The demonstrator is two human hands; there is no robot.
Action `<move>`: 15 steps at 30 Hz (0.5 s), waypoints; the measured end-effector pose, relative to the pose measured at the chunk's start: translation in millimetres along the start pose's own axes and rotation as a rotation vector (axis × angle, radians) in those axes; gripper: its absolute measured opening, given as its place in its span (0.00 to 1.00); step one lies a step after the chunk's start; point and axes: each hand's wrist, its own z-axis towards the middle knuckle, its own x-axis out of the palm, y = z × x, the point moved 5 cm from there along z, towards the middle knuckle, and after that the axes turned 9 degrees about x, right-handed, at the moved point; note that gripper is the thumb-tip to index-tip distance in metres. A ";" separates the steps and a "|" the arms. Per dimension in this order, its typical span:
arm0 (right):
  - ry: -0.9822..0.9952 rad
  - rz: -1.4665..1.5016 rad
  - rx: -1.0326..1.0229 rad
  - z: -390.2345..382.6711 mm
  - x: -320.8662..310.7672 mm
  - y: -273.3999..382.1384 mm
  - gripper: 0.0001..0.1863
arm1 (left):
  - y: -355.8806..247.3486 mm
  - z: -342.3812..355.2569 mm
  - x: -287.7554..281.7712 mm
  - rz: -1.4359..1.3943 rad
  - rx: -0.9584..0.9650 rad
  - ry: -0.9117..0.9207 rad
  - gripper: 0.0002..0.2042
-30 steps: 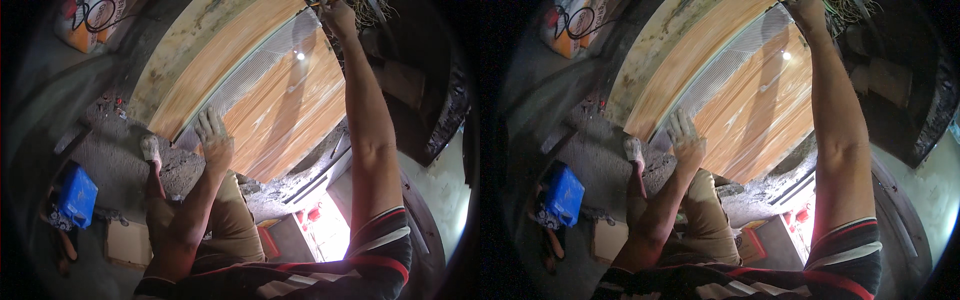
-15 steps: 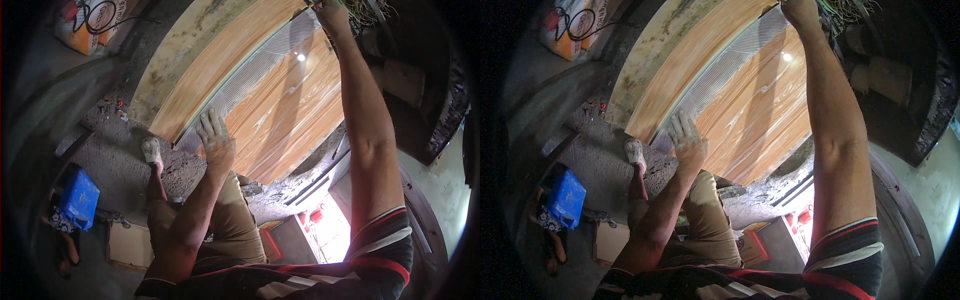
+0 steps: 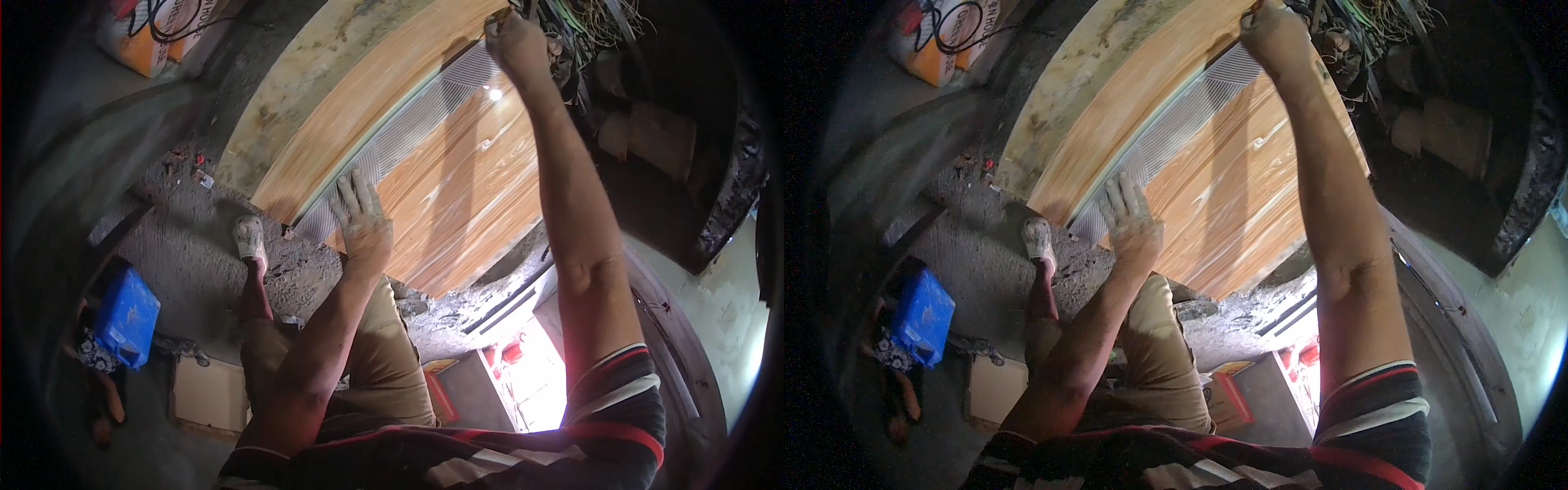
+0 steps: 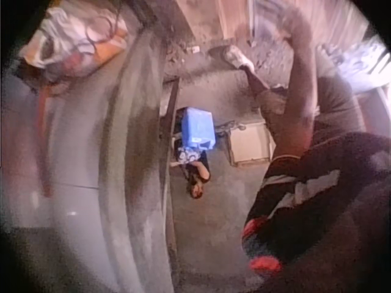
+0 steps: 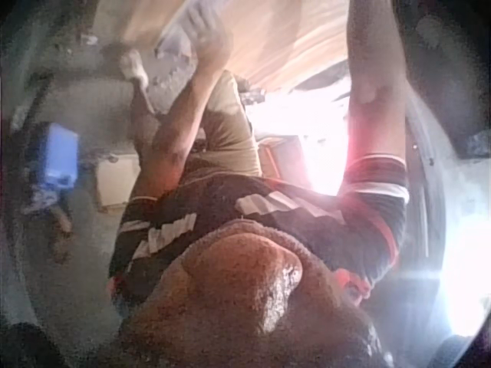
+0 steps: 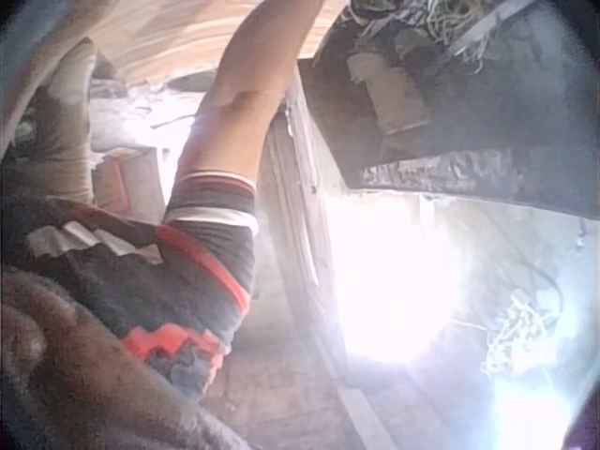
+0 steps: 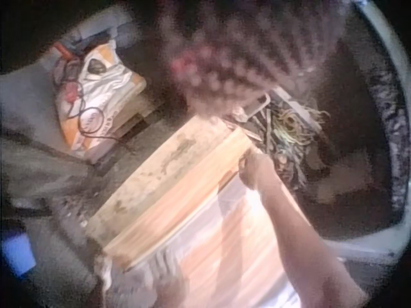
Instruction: The person measures and marks a tile with a measuring tape and a pencil, removes a strip from the tile, and cuts the tile using an angle grinder.
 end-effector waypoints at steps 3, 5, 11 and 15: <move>-0.098 0.296 -0.121 -58.4 -5.7 48.7 0.17 | 0.9 -0.2 1.4 -0.022 0.008 0.066 0.43; 0.157 0.293 -0.065 -98.9 3.9 83.9 0.13 | 6.0 -3.0 -1.0 -0.033 -0.017 0.064 0.42; -0.083 0.817 0.211 -193.6 -25.4 44.9 0.15 | 35.0 -7.1 -28.1 -0.254 -0.094 -0.295 0.37; 0.118 1.486 1.069 -268.9 9.9 10.5 0.10 | 55.6 -2.7 -42.6 -0.234 -0.002 -0.294 0.36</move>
